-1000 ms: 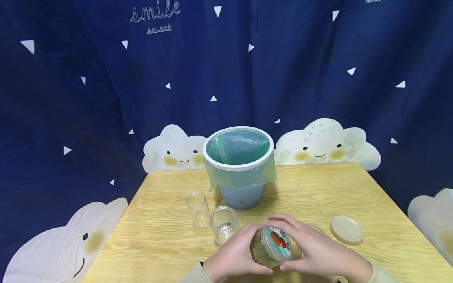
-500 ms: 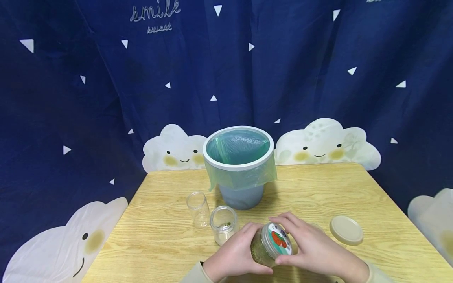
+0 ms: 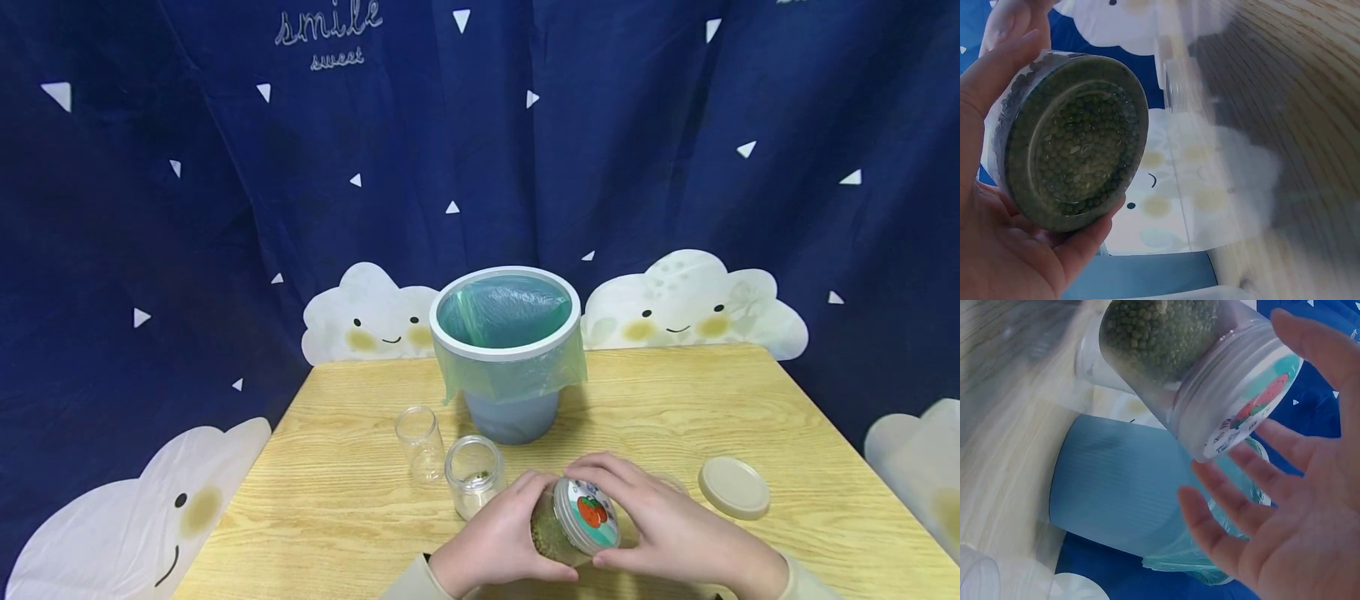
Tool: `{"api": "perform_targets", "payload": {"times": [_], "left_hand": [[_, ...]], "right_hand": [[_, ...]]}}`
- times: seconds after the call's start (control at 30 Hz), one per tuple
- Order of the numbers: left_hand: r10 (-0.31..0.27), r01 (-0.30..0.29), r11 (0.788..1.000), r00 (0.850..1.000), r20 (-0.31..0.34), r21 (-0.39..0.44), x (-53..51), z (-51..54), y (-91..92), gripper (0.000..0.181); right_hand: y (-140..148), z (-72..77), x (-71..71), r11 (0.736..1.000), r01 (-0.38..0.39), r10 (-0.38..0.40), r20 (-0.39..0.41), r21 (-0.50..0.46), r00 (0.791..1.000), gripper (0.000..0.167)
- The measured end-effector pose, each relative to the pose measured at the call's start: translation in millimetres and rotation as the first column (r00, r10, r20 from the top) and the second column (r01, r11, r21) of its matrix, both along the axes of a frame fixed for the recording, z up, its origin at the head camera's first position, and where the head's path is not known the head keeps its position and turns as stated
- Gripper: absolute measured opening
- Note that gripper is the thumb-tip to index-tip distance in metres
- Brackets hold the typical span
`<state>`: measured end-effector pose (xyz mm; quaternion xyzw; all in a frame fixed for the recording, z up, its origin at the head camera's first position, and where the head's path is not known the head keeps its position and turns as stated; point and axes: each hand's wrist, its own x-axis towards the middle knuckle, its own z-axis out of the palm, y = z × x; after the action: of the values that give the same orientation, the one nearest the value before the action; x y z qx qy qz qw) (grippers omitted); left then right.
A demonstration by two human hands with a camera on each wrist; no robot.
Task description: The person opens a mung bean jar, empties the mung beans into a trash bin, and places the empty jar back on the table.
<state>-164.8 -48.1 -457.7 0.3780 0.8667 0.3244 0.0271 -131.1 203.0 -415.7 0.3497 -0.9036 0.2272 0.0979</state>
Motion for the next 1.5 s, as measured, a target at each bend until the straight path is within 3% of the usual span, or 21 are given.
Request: {"api": "perform_targets", "payload": {"times": [0.37, 0.83, 1.1, 1.27, 1.5], "left_hand": [[-0.014, 0.014, 1.000, 1.000, 0.020, -0.010, -0.6, 0.6, 0.0, 0.090], [-0.001, 0.001, 1.000, 1.000, -0.003, -0.008, -0.2, 0.0, 1.1, 0.092], [0.027, -0.027, 1.000, 1.000, 0.015, 0.000, -0.7, -0.7, 2.6, 0.092], [0.055, -0.057, 0.998, 0.997, 0.053, 0.024, 0.3, -0.5, 2.8, 0.092], [0.107, -0.110, 0.993, 0.993, 0.055, 0.052, 1.6, 0.7, 3.5, 0.097]], "right_hand": [[4, 2.9, -1.3, 0.995, -0.095, 0.095, 0.044, -0.001, 0.995, 0.093], [10, 3.7, -4.4, 0.994, -0.110, 0.109, -0.016, -0.019, 0.994, 0.091], [15, 5.7, -5.1, 0.996, -0.066, 0.063, -0.054, -0.056, 0.997, 0.086], [17, 8.1, -5.9, 0.997, -0.011, 0.005, -0.070, -0.077, 0.998, 0.085], [24, 8.5, -10.5, 0.994, 0.072, -0.080, -0.090, -0.087, 0.993, 0.086]]}}
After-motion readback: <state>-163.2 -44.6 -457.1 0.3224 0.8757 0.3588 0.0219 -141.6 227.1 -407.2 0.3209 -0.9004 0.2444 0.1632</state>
